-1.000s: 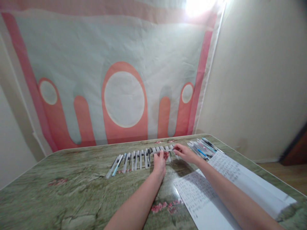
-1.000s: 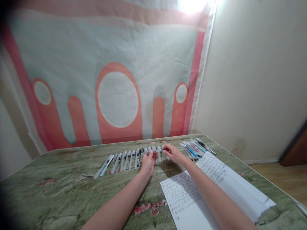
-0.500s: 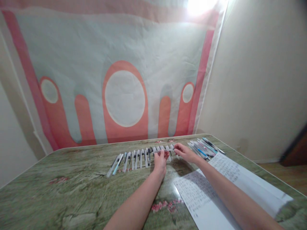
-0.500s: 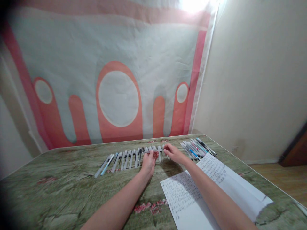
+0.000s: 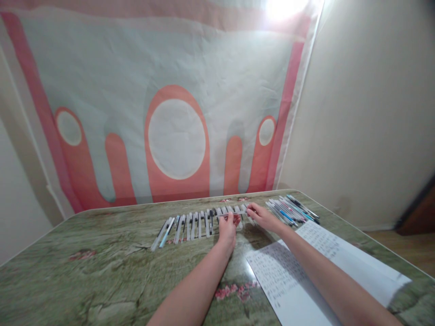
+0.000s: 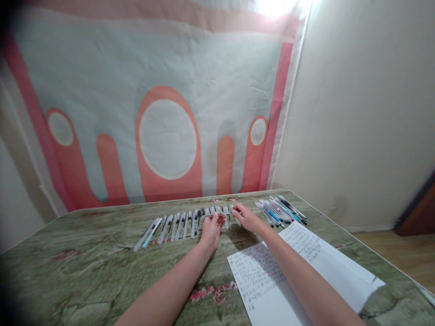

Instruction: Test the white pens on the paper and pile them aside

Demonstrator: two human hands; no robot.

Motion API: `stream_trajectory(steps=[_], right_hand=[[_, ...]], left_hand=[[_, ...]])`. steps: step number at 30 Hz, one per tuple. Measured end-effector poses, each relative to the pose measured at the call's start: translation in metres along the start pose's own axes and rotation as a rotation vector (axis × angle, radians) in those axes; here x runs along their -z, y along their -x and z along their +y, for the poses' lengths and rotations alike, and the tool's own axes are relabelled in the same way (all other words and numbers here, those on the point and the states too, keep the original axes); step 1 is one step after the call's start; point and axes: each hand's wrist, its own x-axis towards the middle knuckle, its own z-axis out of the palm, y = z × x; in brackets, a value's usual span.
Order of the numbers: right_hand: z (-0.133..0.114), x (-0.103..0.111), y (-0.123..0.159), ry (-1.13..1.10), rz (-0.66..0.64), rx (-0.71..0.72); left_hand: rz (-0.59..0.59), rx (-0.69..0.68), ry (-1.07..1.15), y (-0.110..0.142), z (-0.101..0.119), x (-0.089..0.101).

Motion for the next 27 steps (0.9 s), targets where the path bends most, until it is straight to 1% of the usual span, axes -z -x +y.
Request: stream_trajectory(steps=[2,5,7,9,11,13,16,18,23,27], right_hand=[[0.0014,-0.0011,-0.0013,0.054,0.005,-0.025],[0.0043,-0.0016,-0.0019,0.041,-0.017,-0.089],[0.0047,-0.0006,-0.001,0.017,-0.001,-0.068],[0.0044,0.0005,0.0002,0.018,0.03,-0.005],[0.0045,0.0007,0.0007,0.038,0.042,0.04],[0.0055,-0.0004,0.0001,0.075,0.046,0.054],[0.0067,-0.0024,-0.0009,0.108,0.037,0.02],[0.0059,-0.0024,-0.0007,0.09,0.017,-0.012],[0.0037,-0.0002,0.0009,0.085,0.0,0.021],[0.0057,-0.0022,0.0002,0.071,-0.025,-0.019]], left_hand=[[-0.006,0.002,-0.008,0.0014,0.001,-0.0012],[-0.001,0.012,0.002,0.003,0.0024,-0.0025],[0.011,0.02,0.022,0.0033,0.0033,-0.0029],[0.017,0.027,0.034,0.0034,0.0041,-0.0032],[0.013,0.035,0.035,0.0038,0.0046,-0.0036],[0.004,0.036,0.028,0.0046,0.0048,-0.0042],[-0.004,0.031,0.016,0.0056,0.0046,-0.0047],[0.001,0.035,0.023,0.0057,0.0044,-0.0046],[0.009,0.049,0.046,0.0043,0.0052,-0.0042],[-0.006,0.06,0.05,0.0049,0.0083,-0.0056]])
